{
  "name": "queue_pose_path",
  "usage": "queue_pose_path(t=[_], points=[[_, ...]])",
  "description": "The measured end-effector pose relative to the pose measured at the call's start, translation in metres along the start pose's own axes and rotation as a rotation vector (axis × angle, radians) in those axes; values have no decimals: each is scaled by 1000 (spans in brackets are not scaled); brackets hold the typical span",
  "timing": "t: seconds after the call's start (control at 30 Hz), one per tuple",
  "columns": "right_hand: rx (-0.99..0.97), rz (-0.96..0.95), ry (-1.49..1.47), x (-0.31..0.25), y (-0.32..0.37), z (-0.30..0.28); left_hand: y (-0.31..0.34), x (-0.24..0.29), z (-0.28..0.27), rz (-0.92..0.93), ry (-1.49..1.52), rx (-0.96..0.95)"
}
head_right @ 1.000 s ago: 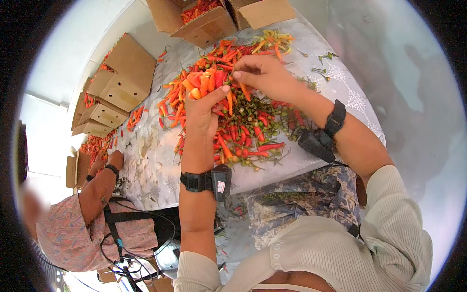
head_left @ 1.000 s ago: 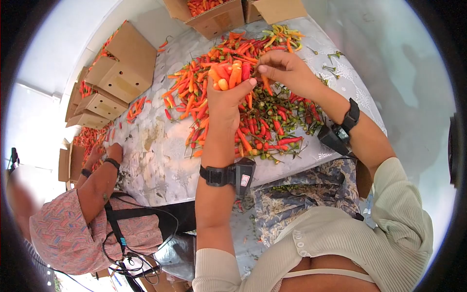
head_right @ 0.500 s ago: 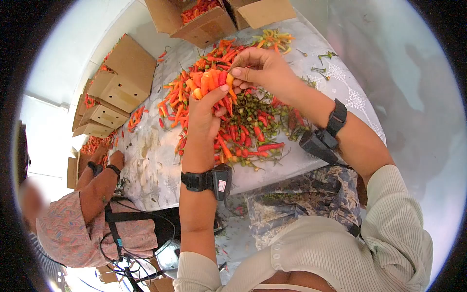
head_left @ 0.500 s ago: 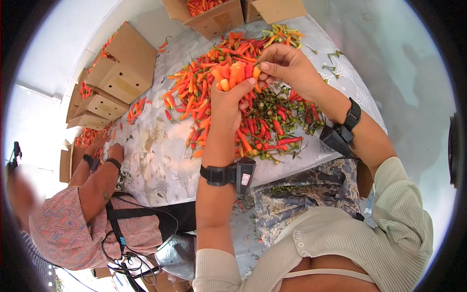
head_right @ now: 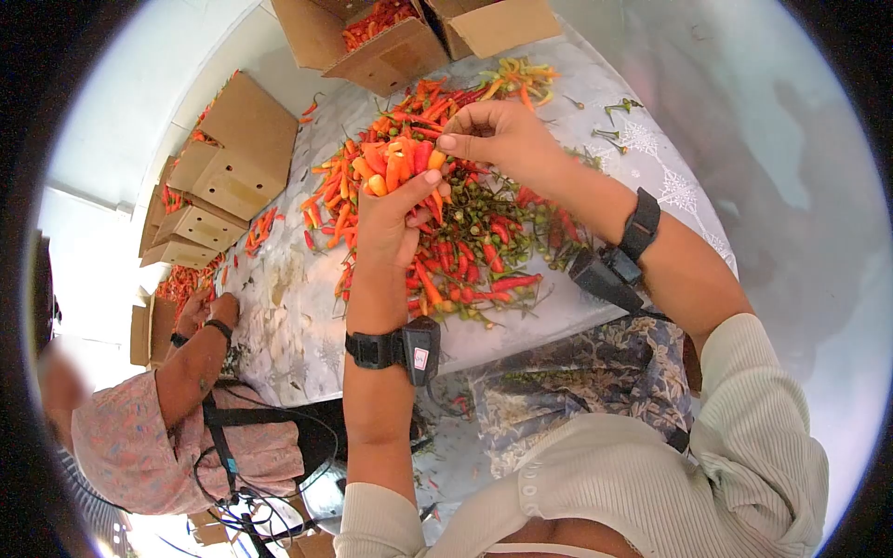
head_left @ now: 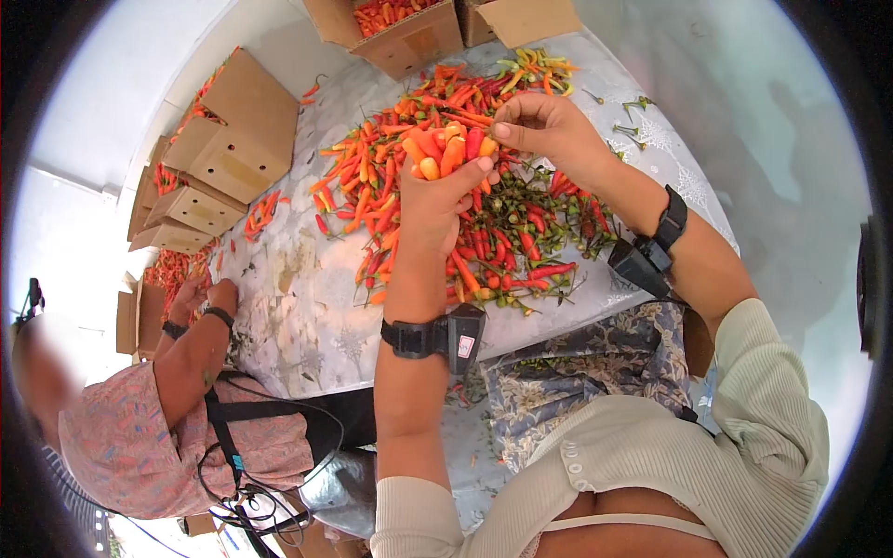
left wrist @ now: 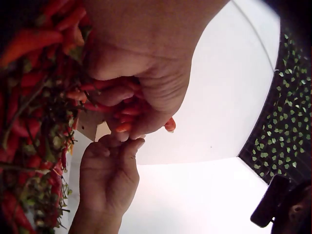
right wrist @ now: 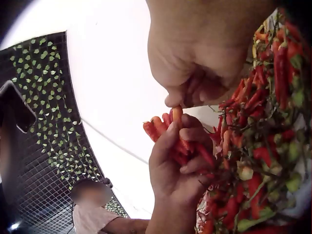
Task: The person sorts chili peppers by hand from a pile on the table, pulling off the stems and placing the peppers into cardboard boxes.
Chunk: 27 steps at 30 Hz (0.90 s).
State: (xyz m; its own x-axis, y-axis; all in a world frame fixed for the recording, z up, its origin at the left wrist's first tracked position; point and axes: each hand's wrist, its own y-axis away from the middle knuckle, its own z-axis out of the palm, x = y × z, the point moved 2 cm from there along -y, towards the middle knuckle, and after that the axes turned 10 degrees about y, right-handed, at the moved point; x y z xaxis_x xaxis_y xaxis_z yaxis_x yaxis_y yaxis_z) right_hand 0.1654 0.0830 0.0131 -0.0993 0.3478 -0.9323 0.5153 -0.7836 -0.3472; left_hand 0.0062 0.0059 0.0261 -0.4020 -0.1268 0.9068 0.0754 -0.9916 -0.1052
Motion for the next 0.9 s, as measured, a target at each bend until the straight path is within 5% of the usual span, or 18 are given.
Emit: queue_pose_path(t=[0.2,0.4,0.5,0.7,0.9], points=[[-129,48,-65,-3,-1,-4,2,2,2,-23,0,-23],[-293,221,-453,4,-1,-3,3,4,6,-37,21,-101],[-222,308,-547,-2,4,2,5,6,8,-27,43,-111],[-527,285,-450,-3,4,-13,8,-1,14,44,60,-206],[-189,157,-239,7,-2,-2,0,2,-3,12,-39,-48]])
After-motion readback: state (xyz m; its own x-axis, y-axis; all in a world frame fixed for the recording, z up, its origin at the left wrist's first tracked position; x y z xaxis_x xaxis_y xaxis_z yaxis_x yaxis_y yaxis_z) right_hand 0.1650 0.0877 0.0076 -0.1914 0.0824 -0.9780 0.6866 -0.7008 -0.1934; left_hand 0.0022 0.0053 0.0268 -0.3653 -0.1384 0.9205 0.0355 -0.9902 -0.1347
